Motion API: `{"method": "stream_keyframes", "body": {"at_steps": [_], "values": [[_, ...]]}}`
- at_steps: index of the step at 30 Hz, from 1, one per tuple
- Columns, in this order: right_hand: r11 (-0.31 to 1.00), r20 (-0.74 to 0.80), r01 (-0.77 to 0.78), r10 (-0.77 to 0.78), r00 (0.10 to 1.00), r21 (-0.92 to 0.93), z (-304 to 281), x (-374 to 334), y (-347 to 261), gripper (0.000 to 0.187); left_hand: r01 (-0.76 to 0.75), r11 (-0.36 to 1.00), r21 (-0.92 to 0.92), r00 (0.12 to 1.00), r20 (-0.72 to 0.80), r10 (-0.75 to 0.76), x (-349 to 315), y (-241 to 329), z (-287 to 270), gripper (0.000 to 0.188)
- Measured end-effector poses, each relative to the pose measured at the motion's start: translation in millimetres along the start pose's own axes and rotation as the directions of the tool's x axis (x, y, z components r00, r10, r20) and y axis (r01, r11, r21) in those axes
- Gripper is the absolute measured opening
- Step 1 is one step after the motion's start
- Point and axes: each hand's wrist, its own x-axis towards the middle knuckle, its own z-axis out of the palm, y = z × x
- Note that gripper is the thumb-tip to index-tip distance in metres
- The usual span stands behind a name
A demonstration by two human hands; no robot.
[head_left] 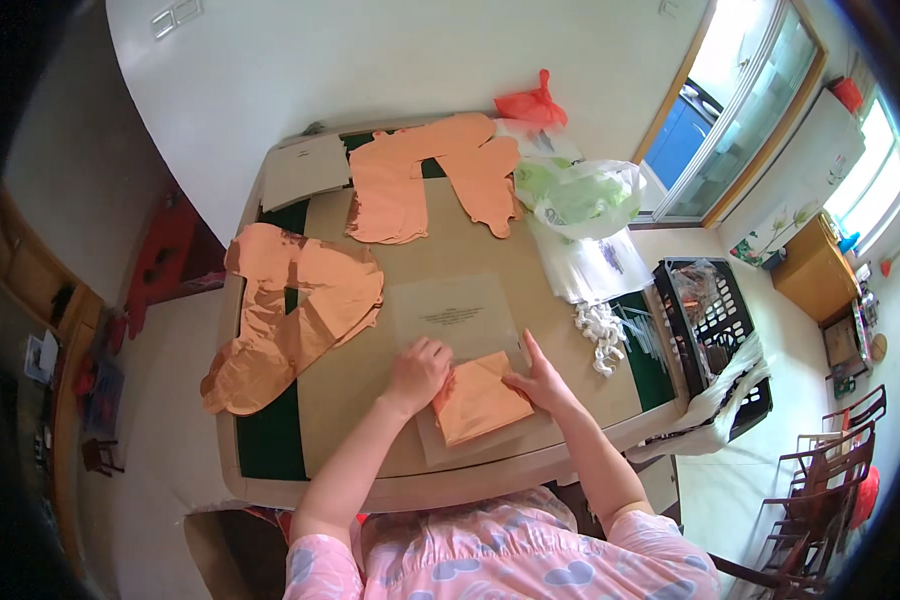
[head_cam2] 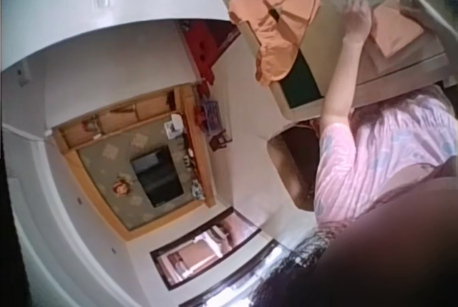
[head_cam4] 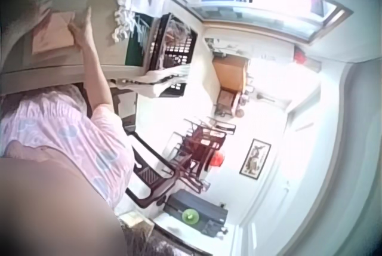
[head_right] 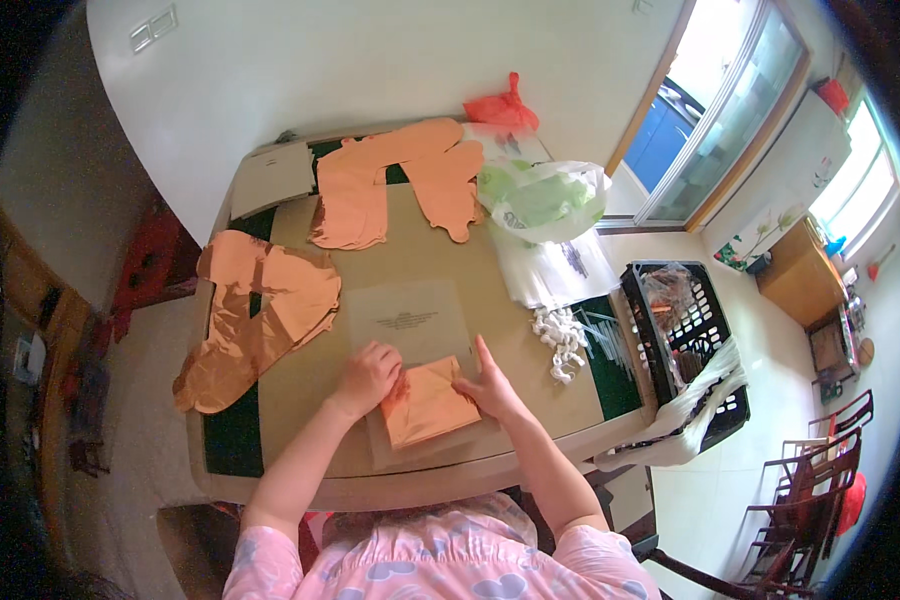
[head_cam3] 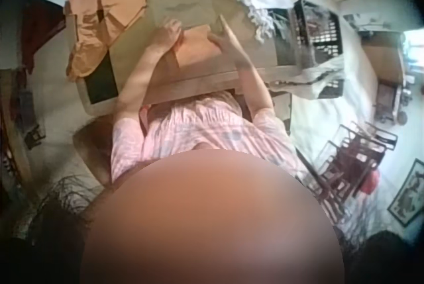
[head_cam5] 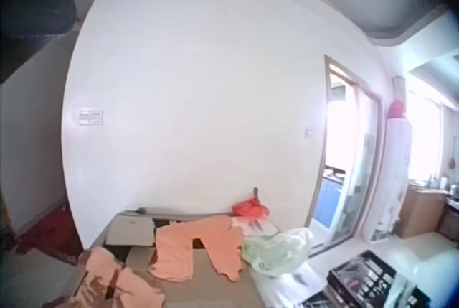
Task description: Folding and placing foil balloons into plastic sleeves with cardboard inserts.
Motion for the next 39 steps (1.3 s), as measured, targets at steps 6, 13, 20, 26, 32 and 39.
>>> {"method": "stream_keyframes", "body": {"at_steps": [6,13,20,26,32,39], "values": [[0.999,-0.076,0.025,-0.027,0.997,-0.025,0.2,-3.5,-15.0,0.089,-0.045,0.999,-0.009,0.998,-0.035,0.044,-4.7,10.7,-4.8,0.008],[0.651,0.032,0.346,-0.443,0.896,-0.676,6.5,-14.0,-52.4,0.054,-0.075,0.997,-0.009,0.994,-0.076,0.075,-15.0,5.8,-1.3,0.011],[0.449,0.389,0.683,-0.584,0.712,-0.577,34.0,-6.9,-30.5,0.042,0.193,0.909,-0.368,0.938,-0.203,-0.281,-42.6,-1.6,-6.4,0.019],[0.470,0.299,0.601,-0.568,0.766,-0.647,34.3,-6.8,-26.3,0.045,0.156,0.981,-0.114,0.979,-0.117,-0.169,-79.1,12.7,-35.6,0.019],[0.448,0.321,0.598,-0.551,0.770,-0.664,39.7,-5.2,-31.1,0.046,0.183,0.983,-0.022,0.969,-0.165,-0.184,-74.3,12.7,-22.4,0.028],[0.426,0.298,0.545,-0.520,0.800,-0.722,41.3,-3.0,-30.7,0.046,0.114,0.993,0.014,0.991,-0.079,-0.112,-63.9,11.0,-15.5,0.029]]}}
